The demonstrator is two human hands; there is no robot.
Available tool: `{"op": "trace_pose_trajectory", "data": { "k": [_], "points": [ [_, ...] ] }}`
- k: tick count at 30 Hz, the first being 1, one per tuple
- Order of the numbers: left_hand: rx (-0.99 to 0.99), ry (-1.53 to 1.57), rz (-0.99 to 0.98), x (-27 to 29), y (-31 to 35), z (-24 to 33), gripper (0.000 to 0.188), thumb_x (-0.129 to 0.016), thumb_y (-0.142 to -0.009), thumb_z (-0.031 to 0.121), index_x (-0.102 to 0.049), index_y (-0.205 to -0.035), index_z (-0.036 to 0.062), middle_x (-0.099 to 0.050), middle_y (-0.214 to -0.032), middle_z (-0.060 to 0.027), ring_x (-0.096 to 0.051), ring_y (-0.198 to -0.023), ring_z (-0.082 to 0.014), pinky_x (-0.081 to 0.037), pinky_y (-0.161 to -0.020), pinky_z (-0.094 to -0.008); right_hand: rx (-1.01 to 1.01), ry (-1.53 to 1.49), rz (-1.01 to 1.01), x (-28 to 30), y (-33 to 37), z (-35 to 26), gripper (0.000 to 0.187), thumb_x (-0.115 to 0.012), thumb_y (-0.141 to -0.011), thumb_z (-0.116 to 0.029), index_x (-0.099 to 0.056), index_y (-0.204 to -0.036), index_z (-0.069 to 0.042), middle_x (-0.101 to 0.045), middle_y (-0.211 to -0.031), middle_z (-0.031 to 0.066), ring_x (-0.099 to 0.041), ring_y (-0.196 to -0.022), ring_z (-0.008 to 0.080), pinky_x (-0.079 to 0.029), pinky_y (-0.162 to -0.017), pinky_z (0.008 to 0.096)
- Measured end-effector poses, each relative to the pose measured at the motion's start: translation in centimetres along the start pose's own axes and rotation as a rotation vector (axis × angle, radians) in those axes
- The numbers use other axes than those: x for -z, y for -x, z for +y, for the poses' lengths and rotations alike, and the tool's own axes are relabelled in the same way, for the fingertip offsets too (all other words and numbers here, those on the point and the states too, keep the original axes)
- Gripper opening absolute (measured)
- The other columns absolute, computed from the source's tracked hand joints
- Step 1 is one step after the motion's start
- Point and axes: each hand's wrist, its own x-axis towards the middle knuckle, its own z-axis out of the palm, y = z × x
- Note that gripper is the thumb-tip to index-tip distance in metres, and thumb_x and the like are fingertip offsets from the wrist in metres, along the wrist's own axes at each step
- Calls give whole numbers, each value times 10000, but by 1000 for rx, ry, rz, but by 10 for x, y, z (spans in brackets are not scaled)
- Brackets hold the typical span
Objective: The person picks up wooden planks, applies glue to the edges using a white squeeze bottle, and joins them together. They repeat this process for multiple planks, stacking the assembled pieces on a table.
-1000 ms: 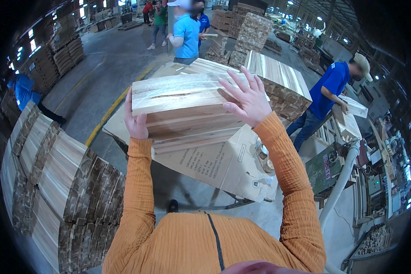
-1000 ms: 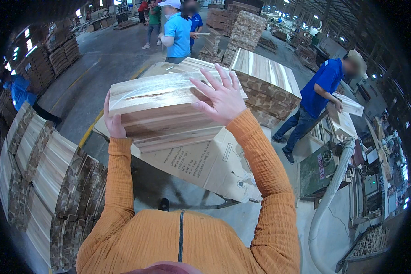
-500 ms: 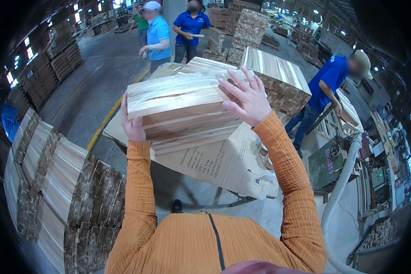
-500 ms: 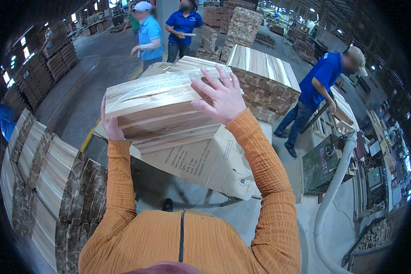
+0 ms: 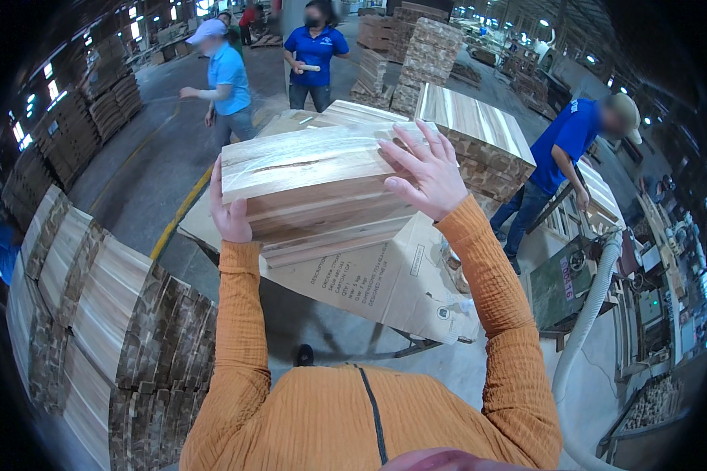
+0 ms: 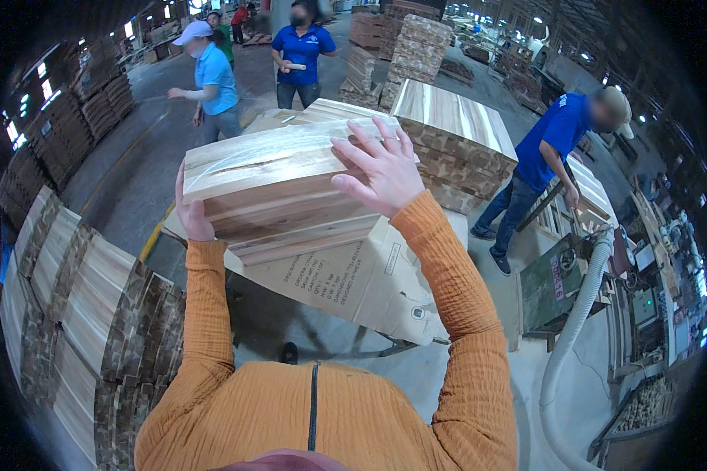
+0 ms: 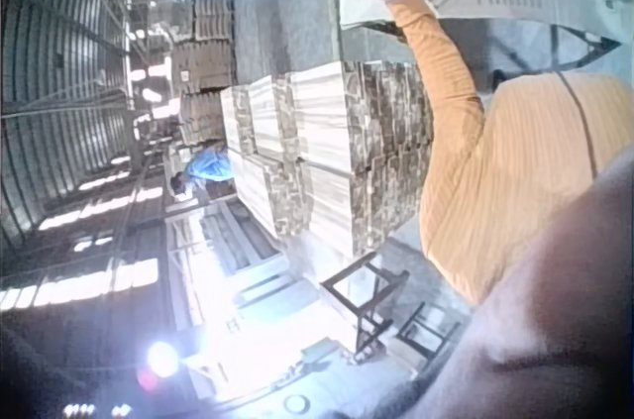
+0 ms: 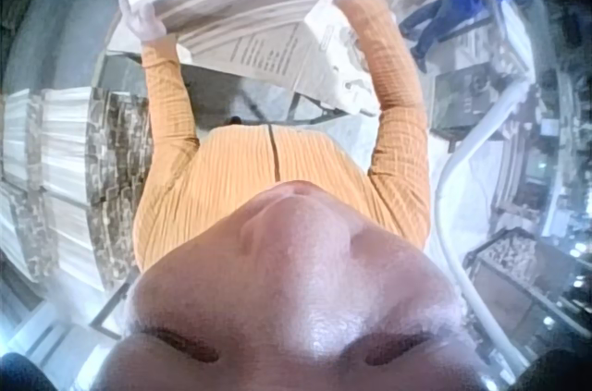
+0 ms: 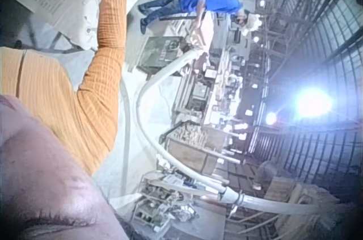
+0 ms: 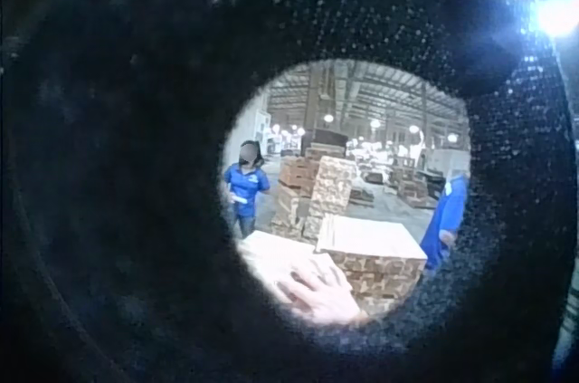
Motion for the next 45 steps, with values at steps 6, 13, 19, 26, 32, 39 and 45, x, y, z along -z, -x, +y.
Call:
{"op": "trace_pose_trajectory", "data": {
  "k": [6, 13, 19, 26, 32, 39, 45],
  "points": [
    [-13, -10, 12, -1, -1, 0, 867, -556, -824, 570, -339, -1364, -73, -451, -1346, -181, -456, -1231, -255, -339, -1039, -358, -10, 53, -9, 2, 1, 0, 597, -377, -864, -658, -481, -1334, -306, -364, -1456, 43, -212, -1375, 327, -110, -1103, 539],
    [-5, 39, -17, 3, -4, -2, 816, -548, -844, 507, -322, -1381, -64, -457, -1340, -176, -457, -1229, -250, -330, -1041, -342, 4, 75, -32, 1, 3, -3, 595, -374, -871, -637, -448, -1360, -305, -337, -1472, 38, -187, -1386, 323, -97, -1111, 526],
    [-9, 54, -33, 1, -5, -3, 817, -554, -845, 505, -315, -1385, -61, -458, -1337, -176, -459, -1226, -247, -334, -1037, -342, 16, 105, -34, 2, 1, -3, 586, -374, -885, -598, -433, -1376, -283, -322, -1479, 45, -191, -1383, 320, -110, -1115, 500],
    [8, 32, -15, 3, -5, -6, 862, -573, -831, 546, -315, -1384, -62, -456, -1338, -173, -462, -1219, -241, -339, -1033, -342, -138, -193, 300, 31, 18, 14, 416, -441, -894, -352, -556, -1227, -130, -502, -1316, 91, -354, -1294, 306, -226, -1079, 451],
    [6, 33, -13, -3, -11, -14, 865, -566, -831, 549, -325, -1367, -86, -461, -1329, -174, -459, -1218, -238, -342, -1030, -342, -522, -329, 774, 42, 151, 57, 188, -457, -867, -124, -573, -784, -2, -580, -797, 96, -548, -773, 189, -429, -748, 302],
    [77, -4, 37, 34, -14, -54, 710, -522, -877, 464, -415, -1315, -85, -474, -1326, -183, -471, -1204, -252, -341, -1034, -376, -1157, -430, 862, 15, 322, 57, 228, -490, -967, -225, -529, -866, -24, -546, -784, 35, -521, -711, 104, -444, -700, 253],
    [24, -104, 45, 24, -13, -41, 654, -477, -894, 501, -489, -1234, -57, -564, -1181, -166, -562, -1058, -257, -450, -905, -380, -1130, -395, 786, -13, 329, 17, 279, -460, -963, -193, -554, -1140, 1, -598, -1056, 101, -559, -950, 172, -440, -863, 294]
  ]
}}
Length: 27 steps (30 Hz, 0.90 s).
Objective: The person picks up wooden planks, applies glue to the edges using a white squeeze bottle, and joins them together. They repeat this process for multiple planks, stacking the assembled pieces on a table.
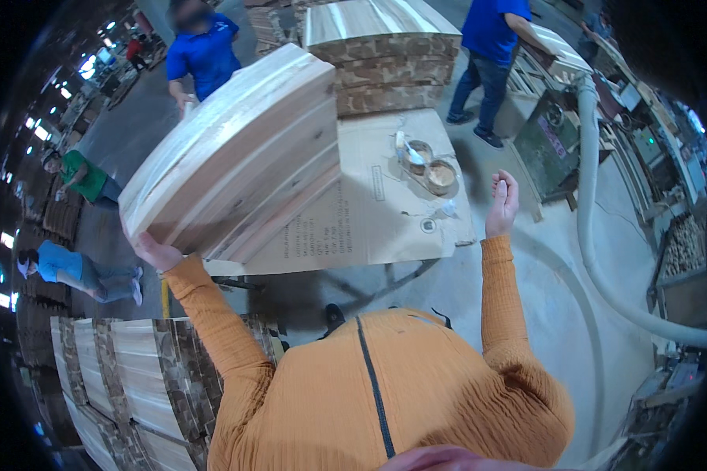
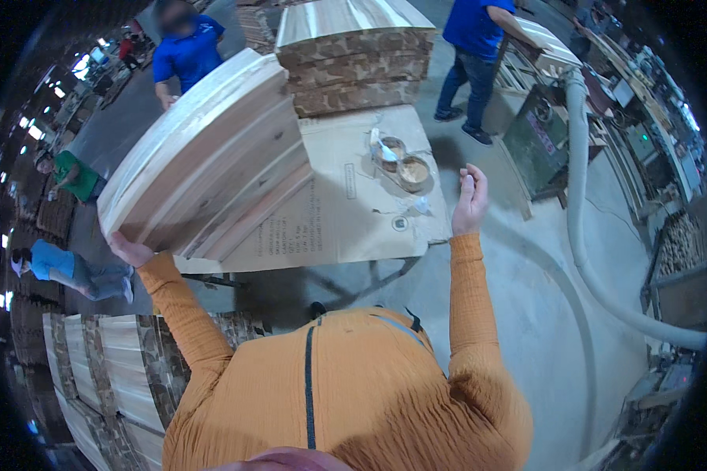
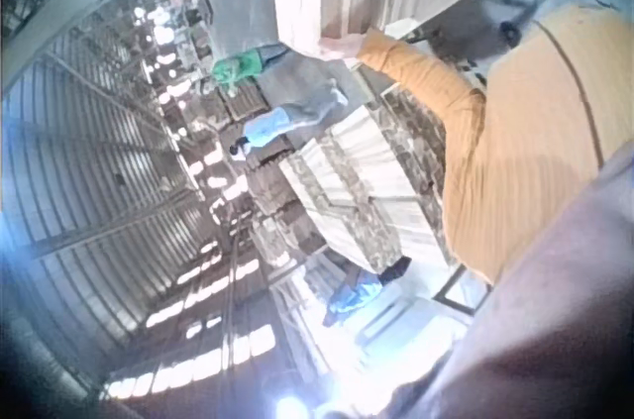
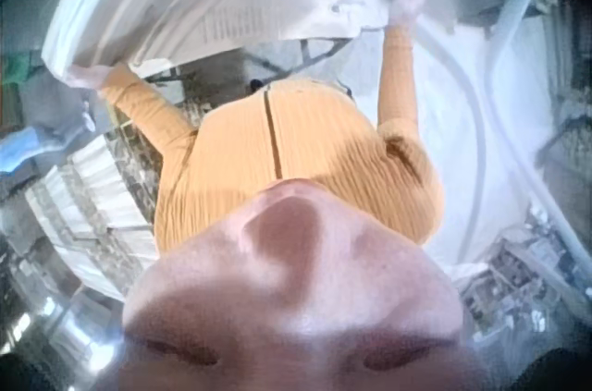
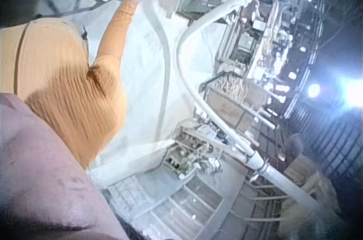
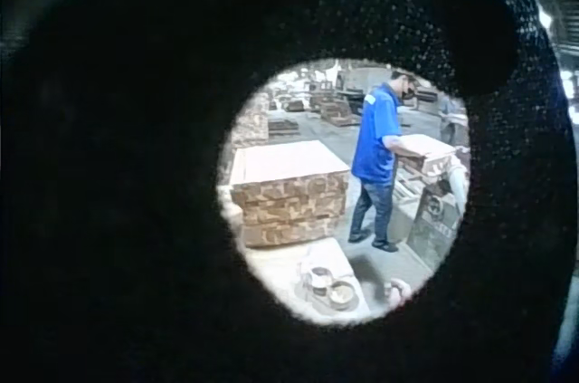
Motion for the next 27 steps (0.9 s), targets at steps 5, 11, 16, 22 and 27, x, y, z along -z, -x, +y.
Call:
{"op": "trace_pose_trajectory", "data": {
  "k": [5, 11, 16, 22, 27],
  "points": [
    [5, 44, -54, -13, 7, 25, 906, -504, -806, 644, -383, -1333, -84, -491, -1278, -188, -472, -1190, -280, -343, -1019, -391, 615, 142, -339, -72, -38, -110, 407, -399, -951, -299, -571, -1227, -54, -527, -1275, 126, -417, -1205, 304, -288, -1044, 401],
    [-36, 24, -59, -18, 15, 42, 937, -499, -798, 659, -360, -1343, -90, -471, -1301, -199, -482, -1183, -285, -350, -1017, -394, 983, 250, -635, -146, -93, -185, 407, -354, -954, -385, -580, -1260, -240, -402, -1420, 79, -298, -1310, 322, -196, -1084, 477],
    [-17, 119, -67, -23, 19, 54, 947, -539, -793, 635, -314, -1369, -83, -470, -1308, -199, -492, -1180, -284, -376, -1005, -386, 1106, 382, -845, -182, -125, -189, 416, -324, -961, -454, -559, -1277, -320, -347, -1468, 45, -214, -1367, 327, -127, -1102, 521],
    [-21, 120, -63, -21, 24, 59, 942, -556, -789, 622, -316, -1371, -78, -469, -1315, -201, -491, -1188, -282, -373, -1011, -384, 1019, 397, -939, -201, -135, -190, 455, -268, -969, -480, -521, -1313, -323, -316, -1488, 38, -163, -1392, 324, -100, -1107, 521],
    [-21, 102, -49, -25, 23, 62, 945, -524, -790, 649, -341, -1359, -83, -461, -1328, -198, -474, -1205, -281, -354, -1027, -387, 981, 388, -967, -202, -128, -187, 460, -265, -969, -485, -501, -1330, -322, -301, -1497, 33, -156, -1395, 321, -101, -1107, 518]
  ]
}}
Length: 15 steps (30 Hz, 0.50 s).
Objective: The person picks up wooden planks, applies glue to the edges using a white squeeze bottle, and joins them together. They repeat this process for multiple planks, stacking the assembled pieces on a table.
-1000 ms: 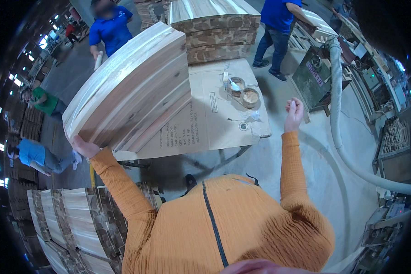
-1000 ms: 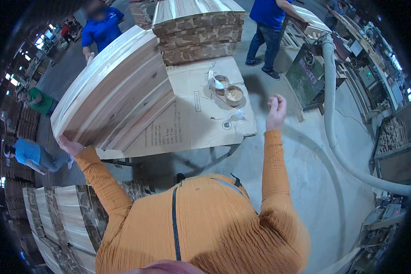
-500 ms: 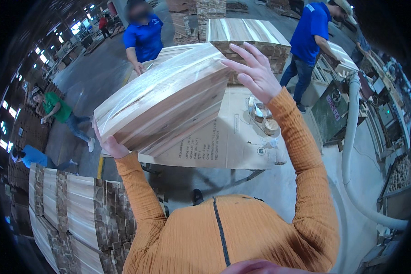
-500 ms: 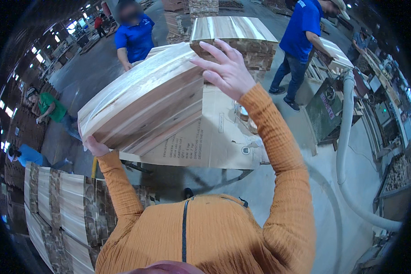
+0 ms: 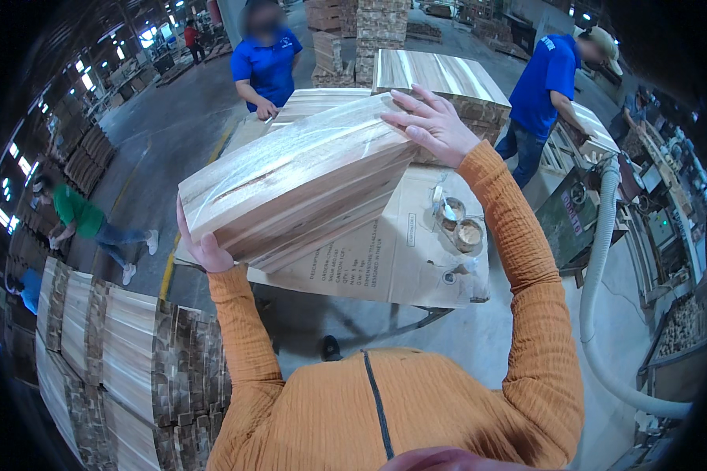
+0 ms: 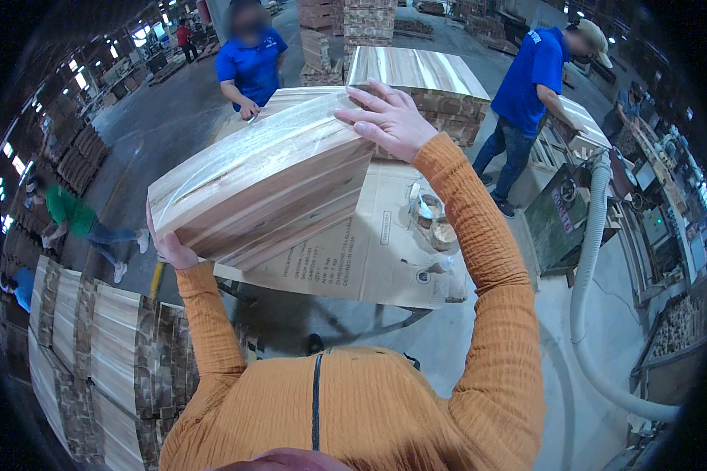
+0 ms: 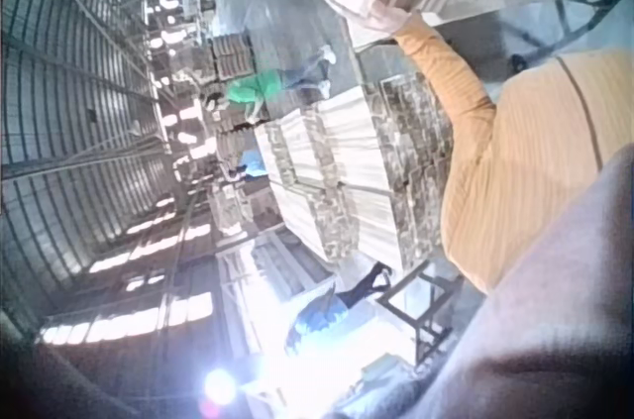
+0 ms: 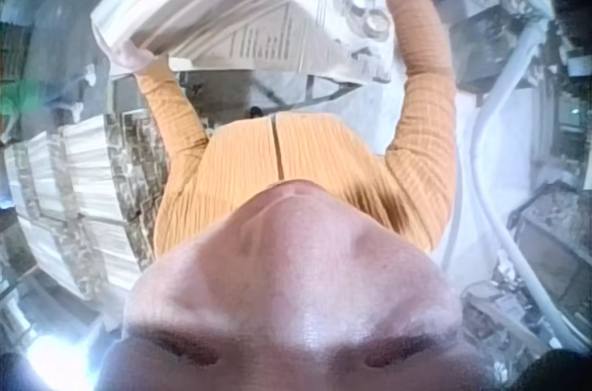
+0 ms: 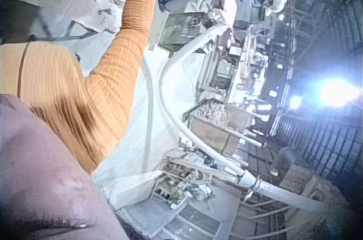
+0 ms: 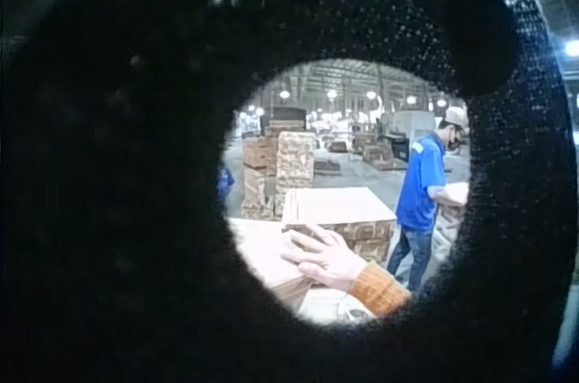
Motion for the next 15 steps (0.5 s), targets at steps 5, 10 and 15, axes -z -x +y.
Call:
{"op": "trace_pose_trajectory", "data": {
  "k": [5, 10, 15],
  "points": [
    [3, 66, -16, 7, -1, -7, 963, -604, -781, 599, -280, -1389, -73, -463, -1326, -192, -488, -1197, -271, -379, -1009, -373, 14, 68, 62, -1, 9, -6, 477, -258, -967, -489, -474, -1353, -308, -297, -1498, 40, -168, -1389, 336, -105, -1104, 518],
    [15, 45, -7, 4, 0, -7, 983, -600, -775, 624, -282, -1389, -75, -469, -1322, -197, -494, -1191, -271, -381, -1007, -374, -84, 105, 112, -1, 15, -5, 461, -275, -968, -468, -482, -1344, -298, -308, -1491, 50, -175, -1384, 347, -114, -1097, 517],
    [6, 29, -8, 5, 1, -5, 987, -592, -776, 635, -286, -1387, -77, -471, -1320, -199, -496, -1189, -270, -381, -1007, -373, -58, 137, 156, -4, 23, -18, 435, -298, -968, -449, -516, -1314, -301, -314, -1488, 45, -186, -1377, 349, -110, -1099, 512]
  ]
}}
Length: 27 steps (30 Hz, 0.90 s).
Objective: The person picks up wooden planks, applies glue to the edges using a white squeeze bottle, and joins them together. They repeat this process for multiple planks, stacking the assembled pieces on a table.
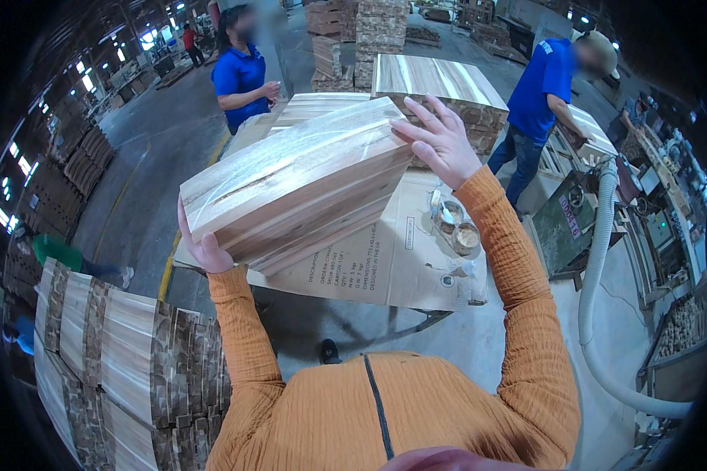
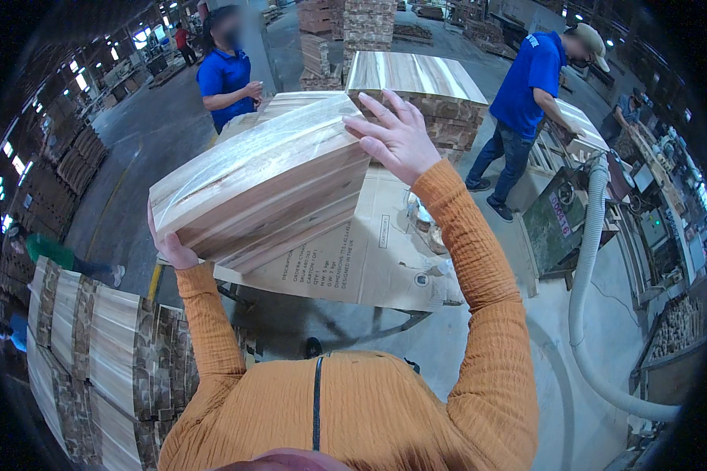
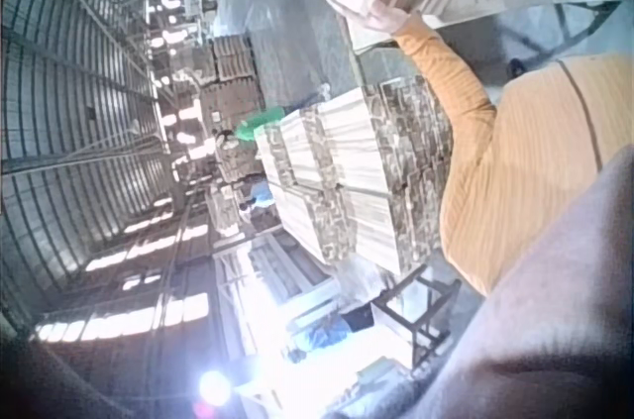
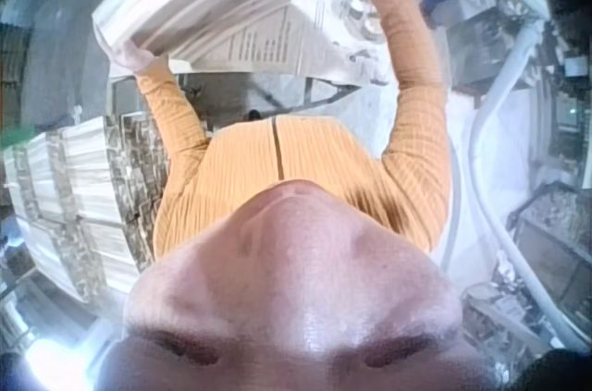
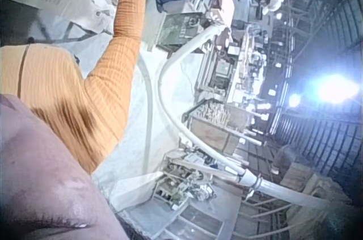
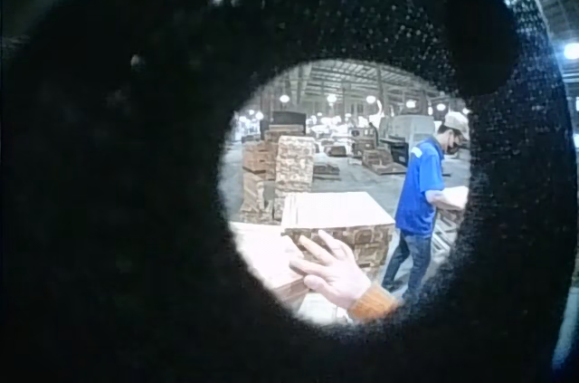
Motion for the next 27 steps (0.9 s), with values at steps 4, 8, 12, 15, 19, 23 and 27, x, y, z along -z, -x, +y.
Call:
{"op": "trace_pose_trajectory", "data": {
  "k": [4, 8, 12, 15, 19, 23, 27],
  "points": [
    [-17, 1, -6, -3, -1, 1, 987, -590, -776, 636, -287, -1386, -78, -472, -1319, -197, -495, -1191, -269, -380, -1007, -373, -60, 45, 15, 1, 2, 4, 427, -309, -966, -454, -531, -1299, -305, -323, -1483, 35, -187, -1377, 338, -100, -1098, 521],
    [-18, 20, -14, 0, 0, 0, 987, -595, -775, 634, -287, -1386, -77, -471, -1321, -194, -493, -1193, -268, -377, -1008, -372, -20, 95, 36, -1, -1, -15, 443, -305, -961, -485, -534, -1295, -305, -330, -1477, 33, -181, -1382, 326, -89, -1102, 527],
    [-1, 23, -3, 2, 0, -2, 988, -600, -774, 631, -283, -1390, -73, -466, -1327, -190, -488, -1197, -266, -376, -1010, -370, 26, 112, 25, -6, -7, -37, 467, -298, -954, -515, -540, -1287, -294, -332, -1474, 33, -170, -1386, 320, -78, -1103, 541],
    [6, 51, -21, 1, 0, -2, 984, -607, -772, 624, -284, -1390, -70, -461, -1332, -188, -484, -1203, -265, -376, -1012, -369, 10, 65, 41, -3, -10, -37, 457, -315, -951, -510, -546, -1279, -293, -335, -1471, 37, -178, -1383, 321, -82, -1098, 550],
    [8, 66, -5, -4, 1, 0, 989, -616, -763, 629, -296, -1386, -70, -461, -1332, -187, -483, -1205, -266, -376, -1015, -367, -39, 81, 55, -6, -7, -30, 438, -347, -942, -505, -559, -1263, -298, -337, -1467, 50, -189, -1377, 330, -87, -1094, 554],
    [5, 53, 7, 0, 1, -1, 998, -616, -756, 641, -304, -1382, -70, -460, -1334, -183, -482, -1206, -269, -374, -1017, -368, 79, 73, 18, -2, -5, -51, 435, -367, -935, -496, -563, -1262, -286, -314, -1480, 61, -177, -1379, 337, -97, -1094, 547],
    [10, 38, 13, 0, 2, -1, 993, -611, -759, 643, -304, -1384, -66, -458, -1335, -182, -483, -1205, -270, -376, -1016, -370, 77, 49, 37, 0, -3, -51, 430, -390, -924, -516, -590, -1227, -286, -344, -1458, 58, -171, -1381, 331, -90, -1096, 548]
  ]
}}
